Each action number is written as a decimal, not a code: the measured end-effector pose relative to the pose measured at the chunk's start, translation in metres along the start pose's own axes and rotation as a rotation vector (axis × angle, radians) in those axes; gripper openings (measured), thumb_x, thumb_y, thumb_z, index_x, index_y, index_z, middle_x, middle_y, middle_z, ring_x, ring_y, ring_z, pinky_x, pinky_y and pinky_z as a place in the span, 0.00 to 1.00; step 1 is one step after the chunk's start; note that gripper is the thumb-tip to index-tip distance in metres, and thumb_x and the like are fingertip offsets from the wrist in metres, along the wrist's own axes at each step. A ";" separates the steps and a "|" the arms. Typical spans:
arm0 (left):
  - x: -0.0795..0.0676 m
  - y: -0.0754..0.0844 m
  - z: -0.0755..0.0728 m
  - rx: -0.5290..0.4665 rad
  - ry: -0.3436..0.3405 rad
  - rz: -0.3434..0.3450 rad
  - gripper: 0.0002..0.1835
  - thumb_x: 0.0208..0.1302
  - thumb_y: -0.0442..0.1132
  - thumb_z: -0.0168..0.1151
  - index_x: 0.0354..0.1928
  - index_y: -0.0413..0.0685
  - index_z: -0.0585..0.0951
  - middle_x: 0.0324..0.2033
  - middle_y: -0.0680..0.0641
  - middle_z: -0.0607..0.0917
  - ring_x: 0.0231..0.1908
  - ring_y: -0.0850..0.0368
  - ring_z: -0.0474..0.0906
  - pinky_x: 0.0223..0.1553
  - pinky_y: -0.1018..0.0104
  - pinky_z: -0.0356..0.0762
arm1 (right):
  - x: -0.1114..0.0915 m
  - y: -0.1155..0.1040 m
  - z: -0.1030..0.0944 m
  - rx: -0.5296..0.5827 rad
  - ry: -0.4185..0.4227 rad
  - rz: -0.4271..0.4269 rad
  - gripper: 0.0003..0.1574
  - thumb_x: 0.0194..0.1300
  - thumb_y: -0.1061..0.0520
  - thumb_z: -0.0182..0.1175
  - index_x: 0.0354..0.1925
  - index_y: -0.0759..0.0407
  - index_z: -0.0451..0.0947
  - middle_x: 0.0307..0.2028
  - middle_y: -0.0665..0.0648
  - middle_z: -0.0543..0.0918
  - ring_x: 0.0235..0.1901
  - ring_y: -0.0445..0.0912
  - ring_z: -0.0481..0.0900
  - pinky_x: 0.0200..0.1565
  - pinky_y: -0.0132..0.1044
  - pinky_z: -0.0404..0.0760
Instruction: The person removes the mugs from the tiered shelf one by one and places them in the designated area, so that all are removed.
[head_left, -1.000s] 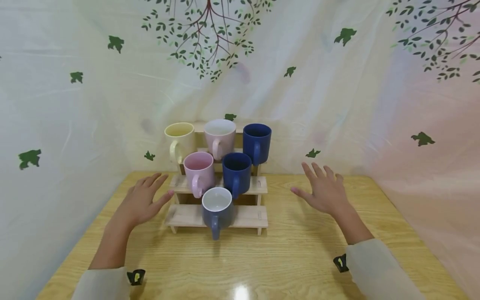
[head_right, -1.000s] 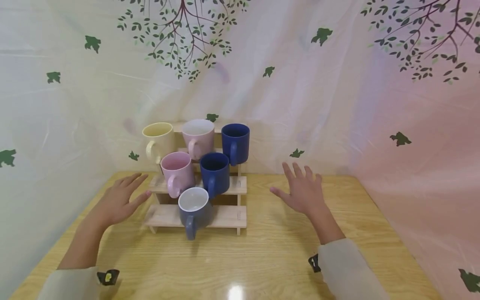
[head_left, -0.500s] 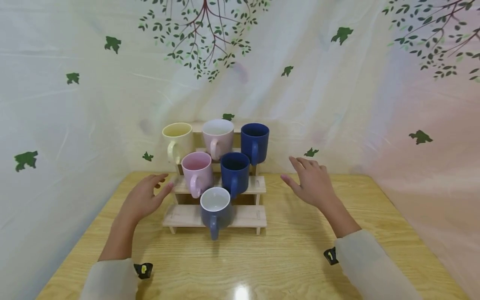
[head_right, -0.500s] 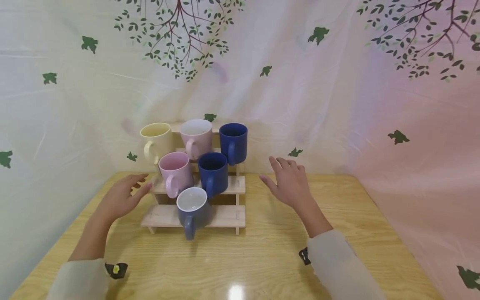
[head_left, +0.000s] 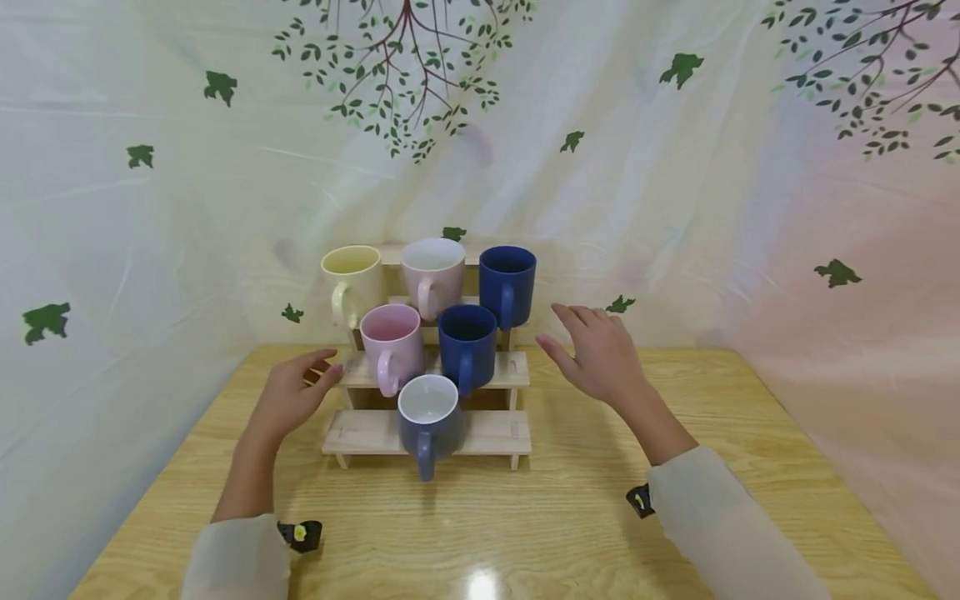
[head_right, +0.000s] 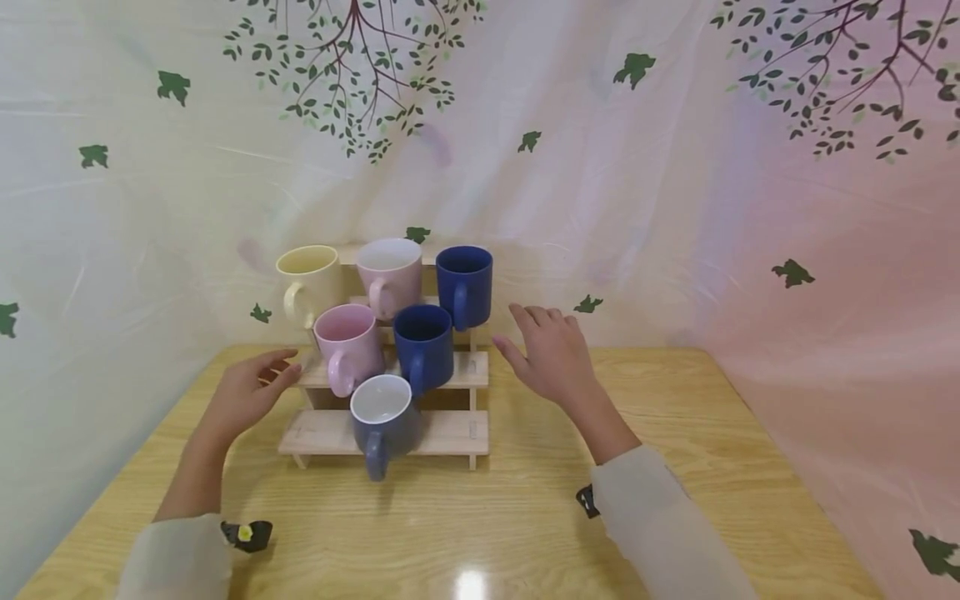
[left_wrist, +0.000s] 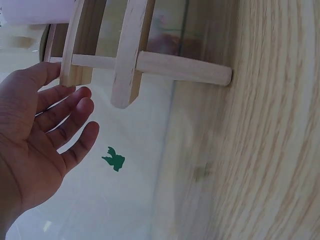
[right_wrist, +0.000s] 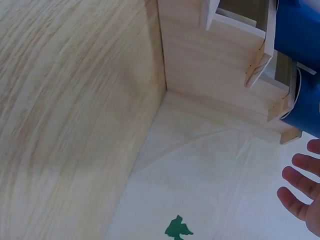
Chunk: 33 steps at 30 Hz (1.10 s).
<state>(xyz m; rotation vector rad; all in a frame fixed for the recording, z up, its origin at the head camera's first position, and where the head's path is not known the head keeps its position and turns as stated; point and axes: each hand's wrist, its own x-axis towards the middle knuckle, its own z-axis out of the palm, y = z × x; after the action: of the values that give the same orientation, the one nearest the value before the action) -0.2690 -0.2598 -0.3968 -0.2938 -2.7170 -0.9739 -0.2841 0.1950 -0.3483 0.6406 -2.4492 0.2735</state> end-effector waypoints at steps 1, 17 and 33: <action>-0.001 0.000 0.001 -0.008 0.006 -0.005 0.28 0.78 0.52 0.56 0.66 0.35 0.76 0.46 0.35 0.85 0.44 0.41 0.83 0.43 0.49 0.85 | 0.001 -0.002 -0.001 0.004 0.014 -0.009 0.38 0.75 0.36 0.56 0.68 0.62 0.74 0.59 0.66 0.81 0.56 0.64 0.79 0.53 0.63 0.79; -0.003 -0.002 0.014 -0.265 0.082 -0.135 0.22 0.78 0.46 0.58 0.64 0.38 0.79 0.48 0.34 0.84 0.43 0.36 0.83 0.36 0.67 0.85 | 0.023 -0.027 -0.005 0.051 0.097 -0.073 0.33 0.74 0.39 0.59 0.61 0.64 0.80 0.55 0.64 0.85 0.53 0.61 0.82 0.51 0.57 0.83; -0.006 0.003 0.012 -0.614 0.061 -0.270 0.23 0.79 0.39 0.54 0.68 0.31 0.73 0.54 0.38 0.79 0.41 0.65 0.81 0.47 0.72 0.85 | 0.033 -0.043 0.003 0.194 0.161 -0.070 0.30 0.74 0.44 0.60 0.57 0.69 0.81 0.53 0.66 0.86 0.52 0.60 0.84 0.53 0.55 0.84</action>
<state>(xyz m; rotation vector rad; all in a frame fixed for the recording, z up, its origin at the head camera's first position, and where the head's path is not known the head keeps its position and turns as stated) -0.2638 -0.2499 -0.4060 0.0063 -2.3730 -1.8498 -0.2872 0.1448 -0.3291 0.7550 -2.2586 0.5189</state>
